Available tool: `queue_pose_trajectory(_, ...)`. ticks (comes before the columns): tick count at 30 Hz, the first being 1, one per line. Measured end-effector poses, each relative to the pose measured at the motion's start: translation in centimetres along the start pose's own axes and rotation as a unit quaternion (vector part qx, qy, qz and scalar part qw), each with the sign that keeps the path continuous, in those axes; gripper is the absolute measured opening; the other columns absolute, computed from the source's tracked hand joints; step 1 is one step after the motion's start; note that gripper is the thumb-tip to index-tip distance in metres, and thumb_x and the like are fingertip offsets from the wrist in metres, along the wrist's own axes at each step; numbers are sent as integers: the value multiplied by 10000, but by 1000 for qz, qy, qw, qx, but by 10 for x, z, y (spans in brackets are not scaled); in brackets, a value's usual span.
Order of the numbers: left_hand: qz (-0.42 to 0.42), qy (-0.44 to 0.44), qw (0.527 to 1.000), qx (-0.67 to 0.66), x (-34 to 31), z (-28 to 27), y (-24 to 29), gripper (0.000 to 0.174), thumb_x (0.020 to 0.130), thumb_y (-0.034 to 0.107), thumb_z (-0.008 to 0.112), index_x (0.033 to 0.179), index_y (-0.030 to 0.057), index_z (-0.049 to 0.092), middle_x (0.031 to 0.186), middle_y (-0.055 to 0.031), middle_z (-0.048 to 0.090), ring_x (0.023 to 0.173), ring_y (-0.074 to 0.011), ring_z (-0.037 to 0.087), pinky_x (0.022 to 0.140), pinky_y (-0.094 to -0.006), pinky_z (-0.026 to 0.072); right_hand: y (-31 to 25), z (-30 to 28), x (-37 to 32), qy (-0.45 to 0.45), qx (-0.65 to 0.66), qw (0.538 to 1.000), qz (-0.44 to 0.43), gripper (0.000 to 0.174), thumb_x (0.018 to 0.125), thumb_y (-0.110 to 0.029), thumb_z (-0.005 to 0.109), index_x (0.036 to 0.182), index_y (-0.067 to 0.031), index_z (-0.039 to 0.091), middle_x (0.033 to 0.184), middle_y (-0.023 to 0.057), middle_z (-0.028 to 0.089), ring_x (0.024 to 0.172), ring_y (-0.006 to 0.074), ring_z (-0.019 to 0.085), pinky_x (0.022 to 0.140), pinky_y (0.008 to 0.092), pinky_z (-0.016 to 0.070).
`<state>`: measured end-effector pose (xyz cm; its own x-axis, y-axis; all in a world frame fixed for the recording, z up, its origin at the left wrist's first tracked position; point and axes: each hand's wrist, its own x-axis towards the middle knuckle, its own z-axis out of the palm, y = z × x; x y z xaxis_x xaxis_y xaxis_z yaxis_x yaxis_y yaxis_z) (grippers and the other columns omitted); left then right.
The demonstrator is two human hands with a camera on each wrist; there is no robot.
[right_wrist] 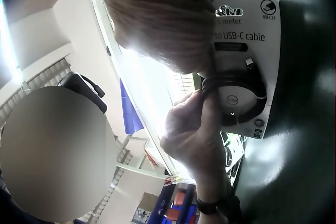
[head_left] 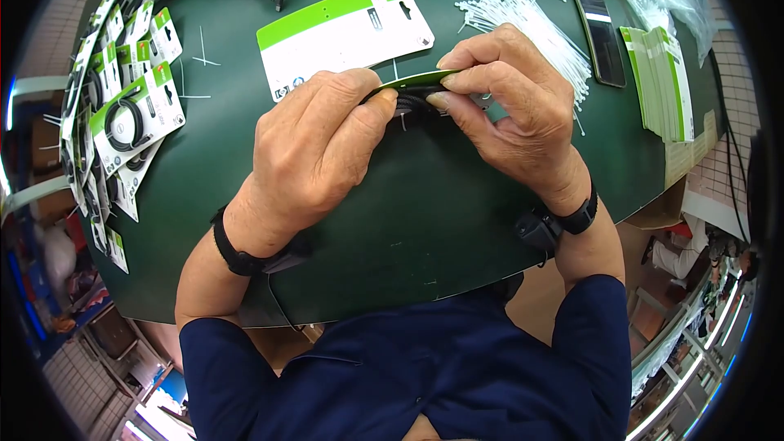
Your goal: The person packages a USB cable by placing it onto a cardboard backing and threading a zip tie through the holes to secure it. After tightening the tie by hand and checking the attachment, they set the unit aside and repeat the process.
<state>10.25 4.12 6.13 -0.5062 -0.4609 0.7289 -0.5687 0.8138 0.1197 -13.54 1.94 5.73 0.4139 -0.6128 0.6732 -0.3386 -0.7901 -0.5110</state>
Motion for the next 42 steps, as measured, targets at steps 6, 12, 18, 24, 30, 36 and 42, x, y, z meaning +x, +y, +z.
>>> queue_pose_trajectory(6, -10, -5, 1000, -10, 0, -1, 0, 176, 750, -29, 774, 885, -18, 661, 885, -108, 657, 702, -231, 662, 555, -332, 529, -1, 0, -1, -6, -1, 1000, 5, 277, 717, 63, 877, 906, -43, 704, 971, 102, 719, 803, 196, 674, 646, 291, 540)
queue_pose_trajectory(12, -15, -21, 999, -21, 4, -6, 1, 172, 752, -33, 766, 884, -22, 656, 888, -112, 657, 702, -235, 661, 559, -336, 525, 4, -17, 3, -27, 24, 999, 36, 214, 785, 28, 849, 937, -35, 712, 984, 110, 721, 805, 189, 675, 660, 288, 546)
queue_pose_trajectory(18, -17, -14, 998, -53, 8, -10, 9, 178, 742, -36, 756, 893, -30, 661, 902, -117, 659, 708, -239, 664, 568, -337, 528, 36, -41, 0, 49, 3, 975, 216, 103, 861, -28, 792, 943, 7, 741, 905, 97, 728, 752, 180, 681, 676, 272, 548)
queue_pose_trajectory(24, 2, -29, 996, -84, 5, -10, 20, 190, 727, -36, 752, 898, -36, 670, 906, -126, 653, 710, -243, 663, 578, -341, 534, 50, -43, -8, -66, -199, 949, 237, 117, 840, -100, 816, 878, 0, 767, 822, 90, 736, 692, 183, 686, 673, 279, 548)
queue_pose_trajectory(30, -3, -24, 996, -85, 2, -6, 24, 186, 726, -29, 747, 894, -34, 667, 906, -127, 647, 704, -242, 659, 581, -338, 535, 40, -51, -2, -173, -288, 863, 378, 228, 800, -251, 844, 827, -36, 775, 759, 130, 729, 680, 263, 707, 667, 359, 555)
queue_pose_trajectory(36, -8, -16, 996, -84, 2, -4, 24, 178, 731, -27, 743, 889, -26, 661, 902, -120, 641, 699, -238, 654, 575, -332, 530, 44, -46, -10, -194, -331, 855, 350, 221, 816, -239, 809, 794, -26, 754, 750, 163, 723, 713, 339, 717, 672, 407, 561)
queue_pose_trajectory(42, 0, -13, 996, -85, 2, -4, 24, 176, 737, -25, 747, 892, -24, 664, 904, -122, 648, 697, -238, 656, 572, -331, 529, 40, -49, -9, -152, -298, 886, 321, 175, 835, -163, 758, 785, 1, 720, 748, 168, 717, 705, 325, 711, 680, 398, 562)
